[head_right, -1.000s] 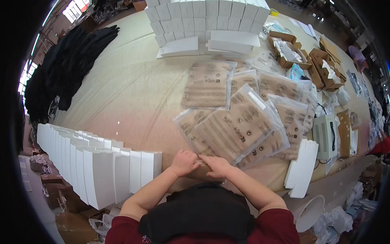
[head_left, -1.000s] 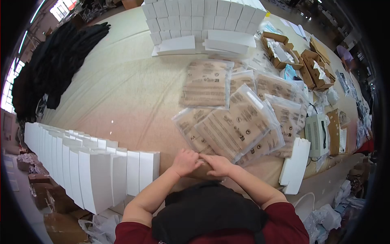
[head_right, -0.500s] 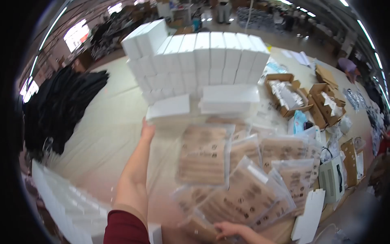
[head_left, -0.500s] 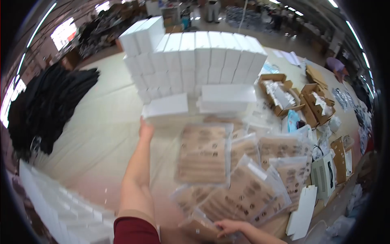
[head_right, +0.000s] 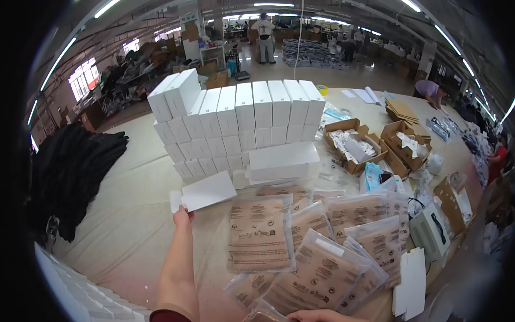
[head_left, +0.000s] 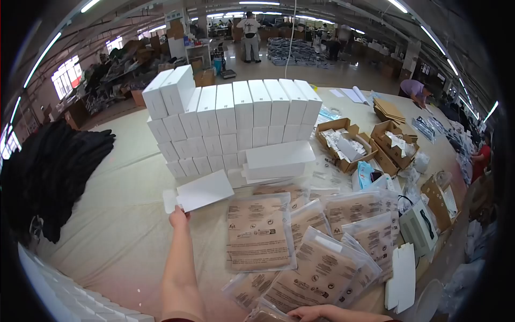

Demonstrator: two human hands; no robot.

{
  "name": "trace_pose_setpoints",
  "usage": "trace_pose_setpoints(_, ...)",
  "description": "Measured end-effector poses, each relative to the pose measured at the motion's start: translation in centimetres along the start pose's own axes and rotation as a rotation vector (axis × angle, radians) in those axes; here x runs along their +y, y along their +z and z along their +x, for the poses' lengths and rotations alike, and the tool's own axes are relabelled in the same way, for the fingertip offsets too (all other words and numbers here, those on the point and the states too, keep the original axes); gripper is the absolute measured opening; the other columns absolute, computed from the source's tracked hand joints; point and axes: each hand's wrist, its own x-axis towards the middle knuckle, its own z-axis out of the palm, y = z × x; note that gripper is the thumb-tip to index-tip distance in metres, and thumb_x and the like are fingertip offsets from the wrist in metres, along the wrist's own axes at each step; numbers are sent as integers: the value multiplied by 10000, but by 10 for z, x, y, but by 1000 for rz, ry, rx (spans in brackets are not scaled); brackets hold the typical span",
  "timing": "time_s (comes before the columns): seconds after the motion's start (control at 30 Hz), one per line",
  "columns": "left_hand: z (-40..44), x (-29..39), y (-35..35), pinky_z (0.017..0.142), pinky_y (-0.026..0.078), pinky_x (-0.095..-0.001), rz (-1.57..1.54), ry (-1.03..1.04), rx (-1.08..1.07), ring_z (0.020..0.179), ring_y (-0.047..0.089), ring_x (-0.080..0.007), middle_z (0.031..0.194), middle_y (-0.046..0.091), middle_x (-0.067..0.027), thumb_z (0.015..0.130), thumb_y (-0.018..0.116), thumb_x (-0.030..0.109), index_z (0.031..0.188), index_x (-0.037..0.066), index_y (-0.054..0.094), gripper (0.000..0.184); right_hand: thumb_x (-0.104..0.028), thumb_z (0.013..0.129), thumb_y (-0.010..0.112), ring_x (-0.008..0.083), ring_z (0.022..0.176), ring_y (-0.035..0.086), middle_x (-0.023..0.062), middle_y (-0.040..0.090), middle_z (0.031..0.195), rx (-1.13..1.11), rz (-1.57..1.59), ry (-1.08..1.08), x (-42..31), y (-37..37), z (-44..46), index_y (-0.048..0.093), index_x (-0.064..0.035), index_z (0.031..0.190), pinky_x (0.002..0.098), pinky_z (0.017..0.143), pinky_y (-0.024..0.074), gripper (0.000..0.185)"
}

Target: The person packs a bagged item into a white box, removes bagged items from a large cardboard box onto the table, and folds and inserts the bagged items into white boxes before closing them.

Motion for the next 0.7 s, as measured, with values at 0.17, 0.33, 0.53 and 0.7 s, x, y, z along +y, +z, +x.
trace_pose_setpoints(0.17, -160, 79, -38, 637, 490, -270, 217, 627, 113, 681, 598, -141, 797, 648, -64, 942, 595, 240, 859, -57, 691, 323, -145, 769, 740, 151, 1011, 564, 53, 627, 1115, 60, 164, -134, 46, 17, -6, 533, -57, 1281, 312, 883, 467, 559)
trace_pose_setpoints(0.33, -322, 125, -92, 622, 446, -254, 275, 958, 48, 704, 529, -108, 856, 633, -38, 864, 650, 13, 891, 7, 700, 57, 28, 815, 697, 128, 1097, 582, 36, 627, 1203, 316, 529, -301, -7, 35, -57, 500, -45, 1324, 318, 938, 482, 551)
trace_pose_setpoints(0.53, -465, 85, -173, 638, 467, -244, 436, 876, -293, 739, 610, -150, 938, 666, -84, 839, 607, -61, 897, 2, 699, 125, 47, 764, 744, 158, 1119, 590, 57, 620, 1202, 464, 734, -564, -52, 63, -135, 487, -29, 1331, 328, 946, 493, 626)
trace_pose_setpoints(0.7, -582, 42, -214, 742, 504, -337, 662, 765, -575, 843, 640, -268, 988, 669, -154, 766, 560, -76, 897, 22, 716, 226, 73, 744, 743, 204, 1117, 604, 100, 612, 1227, 516, 841, -874, -106, 87, -172, 477, -9, 1337, 346, 934, 502, 655)
